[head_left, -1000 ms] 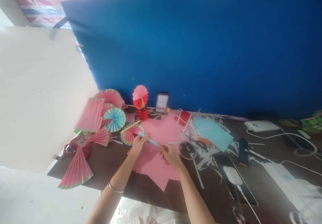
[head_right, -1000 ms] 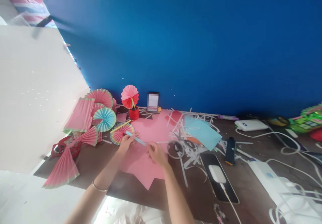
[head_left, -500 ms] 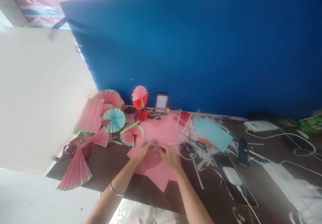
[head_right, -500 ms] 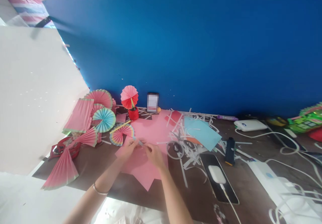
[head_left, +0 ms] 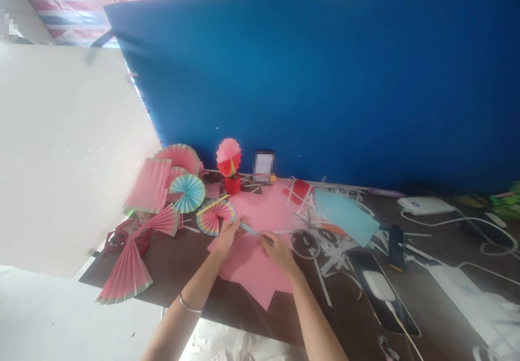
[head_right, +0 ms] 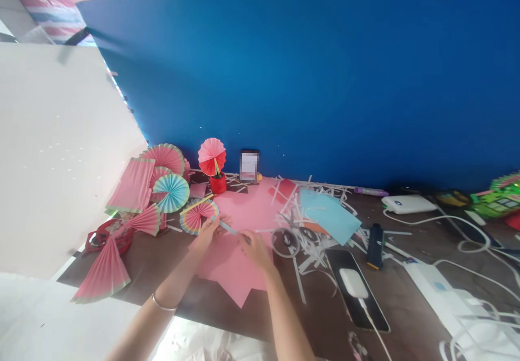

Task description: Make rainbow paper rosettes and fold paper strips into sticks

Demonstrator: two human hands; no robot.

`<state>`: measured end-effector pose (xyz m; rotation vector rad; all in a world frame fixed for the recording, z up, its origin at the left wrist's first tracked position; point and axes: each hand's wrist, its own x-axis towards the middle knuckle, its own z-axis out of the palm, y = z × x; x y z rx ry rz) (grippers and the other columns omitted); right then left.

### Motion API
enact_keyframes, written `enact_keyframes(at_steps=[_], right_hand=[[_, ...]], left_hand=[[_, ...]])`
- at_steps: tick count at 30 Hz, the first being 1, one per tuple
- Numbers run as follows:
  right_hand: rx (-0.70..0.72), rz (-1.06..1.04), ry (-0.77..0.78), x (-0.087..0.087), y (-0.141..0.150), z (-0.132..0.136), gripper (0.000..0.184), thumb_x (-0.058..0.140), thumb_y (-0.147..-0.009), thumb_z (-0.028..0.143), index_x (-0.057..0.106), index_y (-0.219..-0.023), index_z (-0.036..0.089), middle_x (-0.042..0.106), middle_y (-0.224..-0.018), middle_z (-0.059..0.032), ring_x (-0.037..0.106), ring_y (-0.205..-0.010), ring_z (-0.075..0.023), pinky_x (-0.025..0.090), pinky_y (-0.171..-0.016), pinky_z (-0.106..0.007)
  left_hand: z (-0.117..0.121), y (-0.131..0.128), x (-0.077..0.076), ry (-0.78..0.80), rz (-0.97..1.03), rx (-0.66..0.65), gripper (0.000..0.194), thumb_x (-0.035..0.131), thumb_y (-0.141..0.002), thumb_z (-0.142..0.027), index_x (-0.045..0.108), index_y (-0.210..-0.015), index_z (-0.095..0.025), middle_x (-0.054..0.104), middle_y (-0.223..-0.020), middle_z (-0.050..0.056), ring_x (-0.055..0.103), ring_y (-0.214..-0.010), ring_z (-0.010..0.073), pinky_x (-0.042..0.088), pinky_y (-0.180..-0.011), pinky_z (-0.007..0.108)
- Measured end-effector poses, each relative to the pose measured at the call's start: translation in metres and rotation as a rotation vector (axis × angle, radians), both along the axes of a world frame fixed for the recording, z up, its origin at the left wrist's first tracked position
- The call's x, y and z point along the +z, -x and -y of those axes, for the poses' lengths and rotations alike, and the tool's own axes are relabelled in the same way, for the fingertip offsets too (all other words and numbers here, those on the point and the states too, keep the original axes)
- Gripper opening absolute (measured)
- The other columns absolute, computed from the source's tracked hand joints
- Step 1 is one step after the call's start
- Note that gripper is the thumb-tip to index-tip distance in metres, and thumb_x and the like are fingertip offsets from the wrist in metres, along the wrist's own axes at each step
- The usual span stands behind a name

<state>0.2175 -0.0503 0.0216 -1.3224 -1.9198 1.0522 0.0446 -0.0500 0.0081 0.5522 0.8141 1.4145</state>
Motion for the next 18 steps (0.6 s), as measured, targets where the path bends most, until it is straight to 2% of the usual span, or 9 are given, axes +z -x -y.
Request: enact_keyframes(at_steps=[5,11,18], right_hand=[[-0.022,-0.041,0.035,-0.001,-0.003,-0.001,0.037,0.041,-0.083,0.042,0.061,-0.066,0.017,0.058,-0.053,-0.0013,0.052,-0.047,-0.0129,0.038,-0.045,-0.022],[-0.022,-0.181,0.098,0.002,-0.005,-0.002,0.038,0.046,-0.081,0.048,0.062,-0.071,0.015,0.059,-0.056,-0.002,0.054,-0.05,-0.0124,0.04,-0.045,-0.021],[-0.004,-0.233,0.153,0.001,-0.008,-0.004,0.045,0.046,-0.081,0.052,0.063,-0.065,0.013,0.061,-0.059,-0.0051,0.054,-0.051,-0.0116,0.041,-0.043,-0.02]], left_hand=[[-0.003,0.004,-0.002,0.029,0.047,0.022,0.039,0.07,-0.068,-0.038,0.065,-0.096,-0.011,0.068,-0.099,0.015,0.062,-0.1,0.0275,0.043,-0.094,0.042],[-0.007,0.01,0.002,0.076,0.098,0.11,0.037,0.067,-0.072,-0.037,0.062,-0.1,-0.014,0.067,-0.104,0.013,0.06,-0.103,0.027,0.043,-0.095,0.042],[-0.012,0.014,0.002,0.103,0.126,0.07,0.039,0.058,-0.079,-0.041,0.059,-0.104,-0.012,0.065,-0.107,0.016,0.06,-0.104,0.0265,0.044,-0.093,0.04]])
